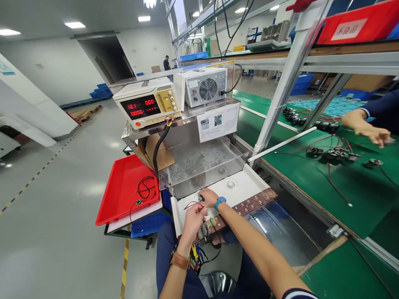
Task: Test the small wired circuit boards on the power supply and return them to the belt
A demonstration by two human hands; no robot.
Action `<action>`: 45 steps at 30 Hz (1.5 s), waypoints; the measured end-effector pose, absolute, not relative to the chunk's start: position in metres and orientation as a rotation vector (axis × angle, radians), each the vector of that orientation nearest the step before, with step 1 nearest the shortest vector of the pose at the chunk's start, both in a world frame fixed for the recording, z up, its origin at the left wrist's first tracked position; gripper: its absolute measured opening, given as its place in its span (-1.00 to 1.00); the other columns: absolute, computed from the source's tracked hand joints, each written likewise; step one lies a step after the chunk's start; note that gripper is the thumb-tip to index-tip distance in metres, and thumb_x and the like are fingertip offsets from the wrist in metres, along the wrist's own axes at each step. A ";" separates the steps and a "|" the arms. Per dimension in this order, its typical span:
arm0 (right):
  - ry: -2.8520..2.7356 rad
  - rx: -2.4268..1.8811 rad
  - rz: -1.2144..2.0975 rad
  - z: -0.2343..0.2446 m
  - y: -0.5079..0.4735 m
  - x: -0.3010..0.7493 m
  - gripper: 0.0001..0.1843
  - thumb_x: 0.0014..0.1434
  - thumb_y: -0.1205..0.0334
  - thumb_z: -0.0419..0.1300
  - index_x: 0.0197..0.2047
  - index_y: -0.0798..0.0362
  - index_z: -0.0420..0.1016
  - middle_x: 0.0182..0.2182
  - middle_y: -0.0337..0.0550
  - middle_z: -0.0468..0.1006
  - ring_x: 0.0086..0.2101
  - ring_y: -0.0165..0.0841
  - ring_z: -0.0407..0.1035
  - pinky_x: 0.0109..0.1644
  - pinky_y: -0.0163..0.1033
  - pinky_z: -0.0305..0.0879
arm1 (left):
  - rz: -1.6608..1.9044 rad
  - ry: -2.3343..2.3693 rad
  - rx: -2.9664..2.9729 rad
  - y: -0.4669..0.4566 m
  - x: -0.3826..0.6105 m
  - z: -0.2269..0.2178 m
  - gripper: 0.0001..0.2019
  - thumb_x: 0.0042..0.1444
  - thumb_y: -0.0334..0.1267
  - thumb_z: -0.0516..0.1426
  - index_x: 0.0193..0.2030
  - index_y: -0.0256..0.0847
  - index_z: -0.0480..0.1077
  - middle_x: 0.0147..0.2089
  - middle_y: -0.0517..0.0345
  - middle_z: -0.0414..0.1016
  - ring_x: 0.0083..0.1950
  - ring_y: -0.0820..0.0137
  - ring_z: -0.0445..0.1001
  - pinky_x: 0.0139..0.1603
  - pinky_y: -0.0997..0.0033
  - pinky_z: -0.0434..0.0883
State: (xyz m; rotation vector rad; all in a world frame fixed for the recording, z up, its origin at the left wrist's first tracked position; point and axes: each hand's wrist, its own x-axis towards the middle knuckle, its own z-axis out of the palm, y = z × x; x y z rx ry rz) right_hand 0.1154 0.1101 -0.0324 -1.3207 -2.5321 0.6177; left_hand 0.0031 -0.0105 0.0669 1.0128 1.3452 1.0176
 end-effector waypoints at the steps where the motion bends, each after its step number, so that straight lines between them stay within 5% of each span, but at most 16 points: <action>1: -2.526 -1.326 0.622 -0.033 0.111 0.115 -0.67 0.07 0.26 0.28 -0.07 0.15 0.51 -0.15 0.01 0.51 -0.11 -0.23 0.31 -0.04 -0.23 0.15 | 1.013 1.385 1.113 -0.007 0.004 0.061 -0.57 -0.20 0.13 0.32 -0.44 -0.26 0.46 -0.45 0.12 0.48 -0.38 0.36 0.42 -0.31 0.39 0.37; 13: -2.493 -1.318 0.600 -0.034 0.110 0.116 -0.62 0.02 0.22 0.27 -0.06 0.12 0.50 -0.14 0.01 0.52 -0.10 -0.20 0.31 -0.02 -0.23 0.14 | 0.808 1.580 1.254 0.002 0.006 0.011 -0.51 -0.21 0.23 0.25 -0.67 -0.17 0.29 -0.68 0.20 0.28 -0.57 0.45 0.21 -0.51 0.45 0.08; 45: -2.475 -1.356 0.599 -0.021 0.103 0.109 -0.70 -0.05 0.26 0.25 -0.18 0.10 0.49 -0.17 0.00 0.51 -0.09 -0.14 0.34 -0.01 -0.18 0.22 | 0.785 1.475 1.252 0.003 0.004 0.010 -0.45 -0.28 0.27 0.25 -0.71 -0.14 0.13 -0.69 0.35 0.03 -0.59 0.55 -0.05 -0.49 0.43 -0.05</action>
